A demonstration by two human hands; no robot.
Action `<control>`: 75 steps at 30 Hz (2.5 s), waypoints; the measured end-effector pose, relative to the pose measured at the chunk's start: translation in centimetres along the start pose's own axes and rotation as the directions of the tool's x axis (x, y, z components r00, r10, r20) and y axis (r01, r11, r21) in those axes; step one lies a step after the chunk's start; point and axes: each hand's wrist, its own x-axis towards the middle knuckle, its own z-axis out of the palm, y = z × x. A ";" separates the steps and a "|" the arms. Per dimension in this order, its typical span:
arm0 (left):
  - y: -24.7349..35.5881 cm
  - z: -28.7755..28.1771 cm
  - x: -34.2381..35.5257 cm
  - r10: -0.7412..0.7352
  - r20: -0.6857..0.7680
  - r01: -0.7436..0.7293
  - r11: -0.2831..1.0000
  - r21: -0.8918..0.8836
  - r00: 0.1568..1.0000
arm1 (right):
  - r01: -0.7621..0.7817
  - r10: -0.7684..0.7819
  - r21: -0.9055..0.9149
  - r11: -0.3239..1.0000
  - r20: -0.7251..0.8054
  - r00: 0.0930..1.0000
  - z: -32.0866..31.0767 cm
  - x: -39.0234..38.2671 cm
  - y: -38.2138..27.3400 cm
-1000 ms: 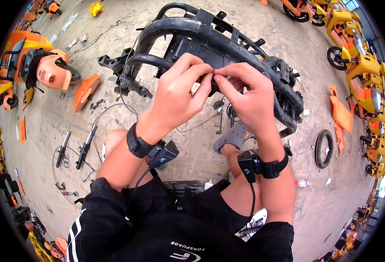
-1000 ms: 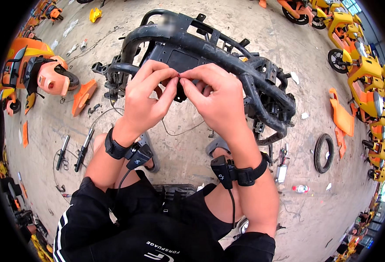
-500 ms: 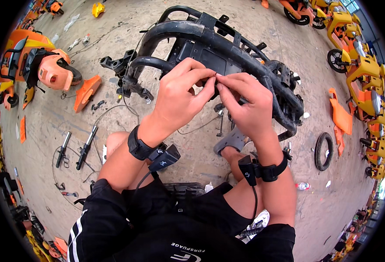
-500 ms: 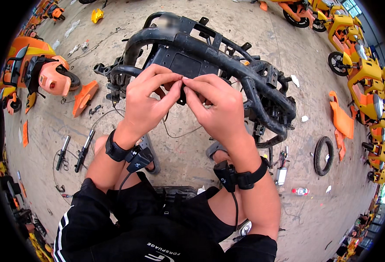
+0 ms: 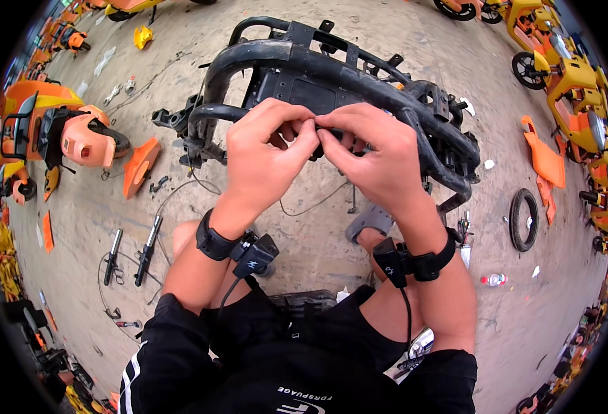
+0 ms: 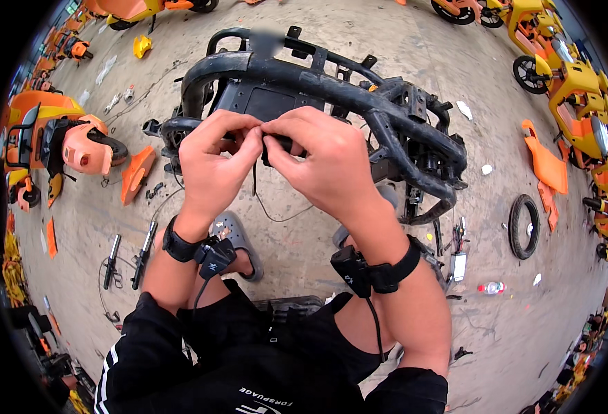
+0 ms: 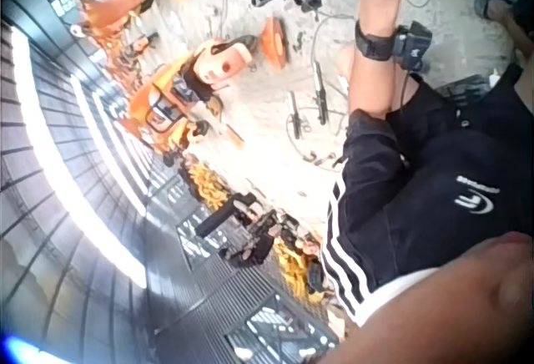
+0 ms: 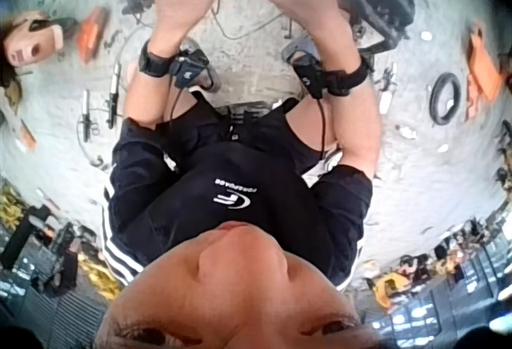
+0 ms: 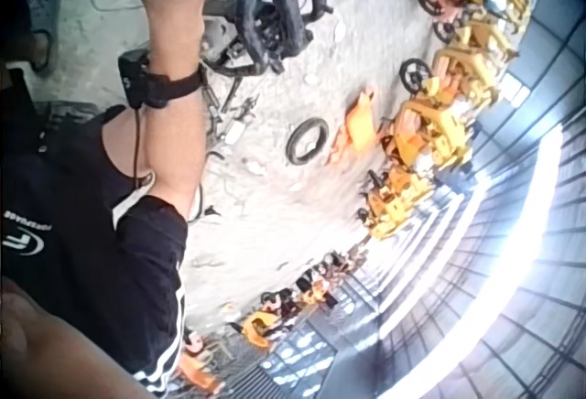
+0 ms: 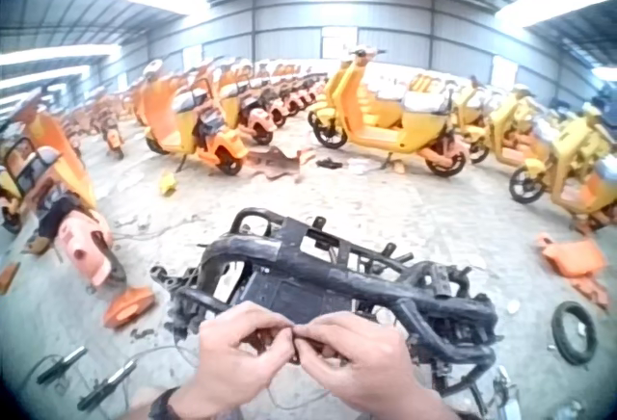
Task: The person connects electrical wires on a motorcycle frame using a small tool. They route the wires through the frame and secure connections by hand while sitting on the floor.
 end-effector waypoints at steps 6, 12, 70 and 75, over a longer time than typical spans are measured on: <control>0.2 -1.2 0.5 -0.066 0.143 0.067 0.998 -0.002 0.988 | -0.043 0.043 0.000 0.999 -0.081 0.996 0.7 -0.4 -0.2; 0.3 -1.3 0.4 -0.088 0.177 0.084 0.996 0.028 0.980 | -0.123 0.116 -0.046 0.991 -0.137 0.984 1.4 -0.7 -0.8; 2.1 -1.8 2.8 -0.096 0.280 0.001 0.946 0.323 0.955 | -0.509 0.516 0.118 0.852 -0.037 0.856 1.8 -0.5 -0.6; 2.0 -0.9 4.7 -0.169 0.520 -0.006 0.949 0.317 0.837 | -0.460 0.475 0.123 0.879 -0.143 0.869 1.6 -1.5 0.8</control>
